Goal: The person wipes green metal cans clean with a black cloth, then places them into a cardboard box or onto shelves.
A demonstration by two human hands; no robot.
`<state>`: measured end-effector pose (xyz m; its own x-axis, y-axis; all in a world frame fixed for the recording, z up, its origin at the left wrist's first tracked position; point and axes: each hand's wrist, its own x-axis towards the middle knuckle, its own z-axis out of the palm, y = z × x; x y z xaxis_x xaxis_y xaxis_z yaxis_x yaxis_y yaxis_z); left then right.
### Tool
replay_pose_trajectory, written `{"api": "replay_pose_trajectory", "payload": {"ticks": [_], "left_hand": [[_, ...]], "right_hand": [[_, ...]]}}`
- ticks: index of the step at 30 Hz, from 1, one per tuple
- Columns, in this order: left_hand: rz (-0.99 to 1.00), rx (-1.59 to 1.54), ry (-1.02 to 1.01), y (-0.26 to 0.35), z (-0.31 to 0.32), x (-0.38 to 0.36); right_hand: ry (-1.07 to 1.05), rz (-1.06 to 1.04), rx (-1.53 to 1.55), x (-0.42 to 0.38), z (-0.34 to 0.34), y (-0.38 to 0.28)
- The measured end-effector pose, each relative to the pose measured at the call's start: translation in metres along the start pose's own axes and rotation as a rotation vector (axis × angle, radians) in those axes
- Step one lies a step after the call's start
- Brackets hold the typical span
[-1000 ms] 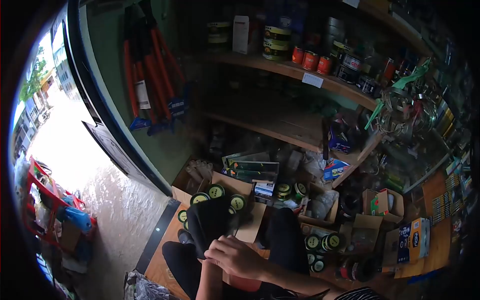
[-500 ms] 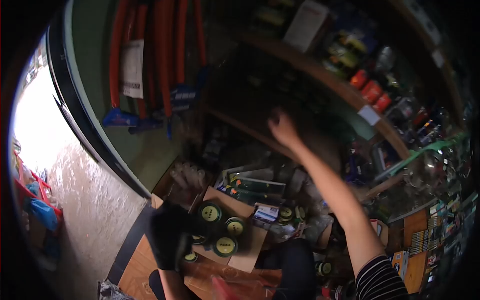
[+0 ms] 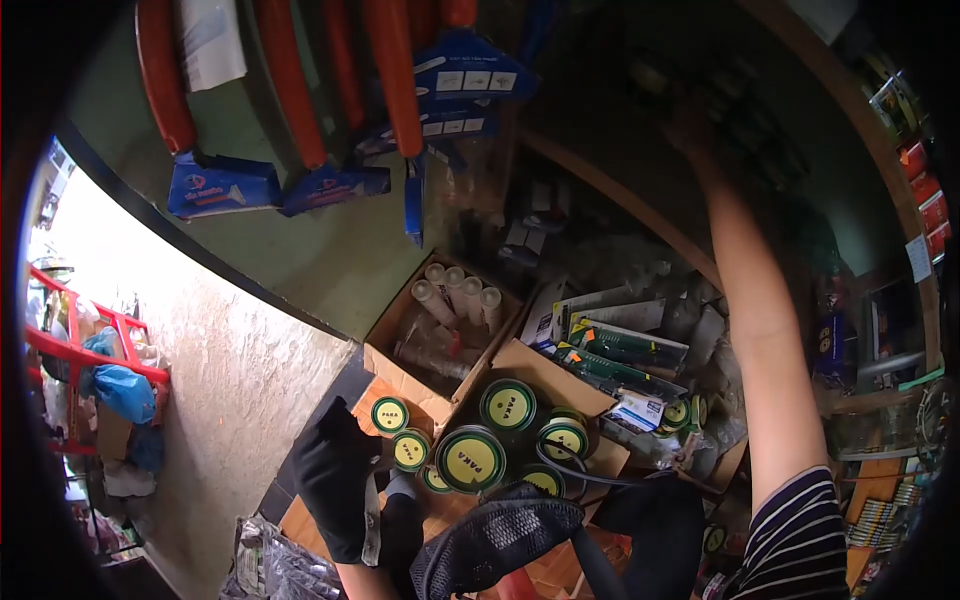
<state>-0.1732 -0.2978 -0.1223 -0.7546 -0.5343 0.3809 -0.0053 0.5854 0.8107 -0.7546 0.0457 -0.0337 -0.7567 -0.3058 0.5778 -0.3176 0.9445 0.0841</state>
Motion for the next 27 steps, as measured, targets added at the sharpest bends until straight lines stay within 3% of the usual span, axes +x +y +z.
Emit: {"api": "replay_pose_trajectory", "payload": {"ticks": [2,5,7,8,13,16,18,19,22,27], "left_hand": [[-0.041,-0.013,0.067,0.002,0.007,0.001],[-0.123,-0.098,-0.009,-0.011,0.008,-0.006],[-0.230,-0.132,0.052,-0.020,0.007,-0.019],[-0.225,-0.123,0.074,-0.023,0.007,-0.024],[-0.203,-0.115,0.122,-0.044,0.008,-0.039],[-0.078,0.164,0.024,-0.063,0.008,-0.040],[-0.137,0.040,0.051,-0.061,0.010,-0.032],[-0.270,-0.268,0.106,-0.054,0.012,-0.033],[-0.224,-0.245,0.110,-0.022,-0.011,-0.017],[-0.155,-0.282,0.123,-0.034,-0.003,-0.022]], "right_hand": [[0.053,0.033,0.057,-0.012,-0.013,-0.010],[0.161,-0.055,-0.064,-0.016,-0.013,0.005],[0.175,-0.343,0.361,-0.002,-0.016,0.020],[0.224,-0.364,0.396,-0.018,-0.048,-0.016],[-0.140,-0.001,0.276,-0.037,-0.071,-0.037],[-0.271,0.114,0.214,-0.036,-0.080,-0.046],[-0.321,0.141,0.191,-0.037,-0.089,-0.053],[-0.344,0.156,0.179,-0.040,-0.093,-0.054],[-0.409,0.194,0.163,-0.040,-0.100,-0.057],[-0.499,0.257,0.119,-0.039,-0.116,-0.068]]}}
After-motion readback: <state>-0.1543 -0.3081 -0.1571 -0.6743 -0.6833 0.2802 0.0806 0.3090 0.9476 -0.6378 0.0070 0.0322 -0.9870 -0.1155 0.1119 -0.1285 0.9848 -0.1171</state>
